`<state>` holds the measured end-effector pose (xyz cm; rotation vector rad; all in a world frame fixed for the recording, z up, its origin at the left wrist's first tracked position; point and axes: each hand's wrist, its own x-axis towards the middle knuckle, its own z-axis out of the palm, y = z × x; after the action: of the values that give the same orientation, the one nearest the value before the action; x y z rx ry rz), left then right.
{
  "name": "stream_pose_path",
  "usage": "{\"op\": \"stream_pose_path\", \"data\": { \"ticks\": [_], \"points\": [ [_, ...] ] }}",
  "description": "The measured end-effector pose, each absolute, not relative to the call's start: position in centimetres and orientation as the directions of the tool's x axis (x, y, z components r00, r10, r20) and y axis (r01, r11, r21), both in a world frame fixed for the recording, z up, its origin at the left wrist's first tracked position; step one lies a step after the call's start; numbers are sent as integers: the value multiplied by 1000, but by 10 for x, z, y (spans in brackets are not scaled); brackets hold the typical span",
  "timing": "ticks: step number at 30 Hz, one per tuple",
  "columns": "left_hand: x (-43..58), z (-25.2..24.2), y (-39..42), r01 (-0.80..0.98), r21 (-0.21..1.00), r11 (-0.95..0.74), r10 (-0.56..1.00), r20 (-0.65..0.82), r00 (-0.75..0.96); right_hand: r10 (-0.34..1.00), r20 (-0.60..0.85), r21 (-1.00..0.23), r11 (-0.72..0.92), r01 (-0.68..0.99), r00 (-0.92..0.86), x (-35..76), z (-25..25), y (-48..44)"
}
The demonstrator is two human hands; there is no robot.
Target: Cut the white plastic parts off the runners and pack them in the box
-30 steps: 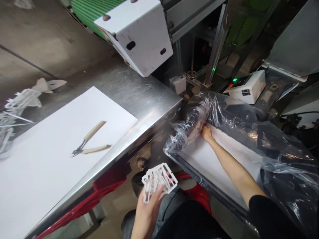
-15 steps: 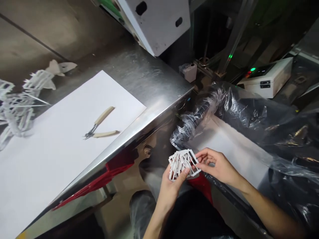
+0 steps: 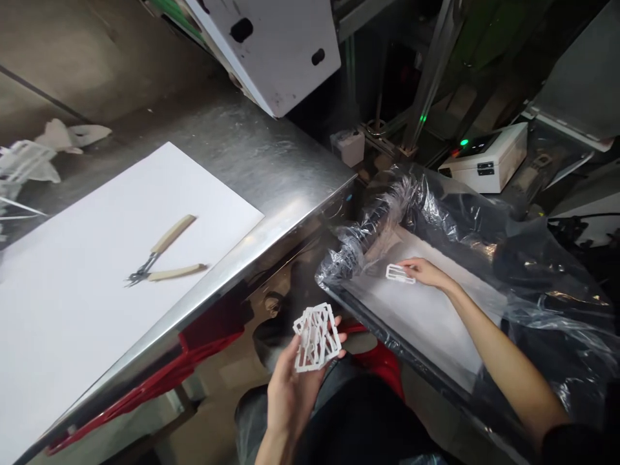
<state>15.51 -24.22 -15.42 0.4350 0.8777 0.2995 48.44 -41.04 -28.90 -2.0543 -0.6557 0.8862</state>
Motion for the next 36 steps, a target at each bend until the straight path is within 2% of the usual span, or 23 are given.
{"op": "stream_pose_path", "data": {
  "ticks": [3, 7, 10, 15, 23, 32, 36],
  "points": [
    [147, -154, -241, -97, 451, 887, 390, -620, 681, 693, -323, -737, -612, 288, 645, 478, -315, -403],
    [134, -158, -238, -149, 385, 911, 353, -538, 766, 634, -301, -591, -711, 382, 712, 441, -341, -409],
    [129, -166, -238, -199, 335, 921, 353, -499, 791, 652, -276, -521, -719, 460, 706, 423, -357, -411],
    [133, -168, -240, -145, 296, 944, 307, -625, 718, 710, -210, -479, -674, 562, 672, 431, -374, -386],
    [139, -156, -241, -103, 420, 902, 382, -663, 643, 674, -180, -413, -713, 567, 716, 450, -377, -341],
    [136, -162, -251, -78, 441, 894, 391, -685, 615, 587, -185, -297, -798, 525, 788, 445, -373, -320],
    [143, -153, -253, -40, 415, 909, 345, -695, 631, 563, -178, -270, -817, 510, 807, 445, -369, -316]
  ]
}}
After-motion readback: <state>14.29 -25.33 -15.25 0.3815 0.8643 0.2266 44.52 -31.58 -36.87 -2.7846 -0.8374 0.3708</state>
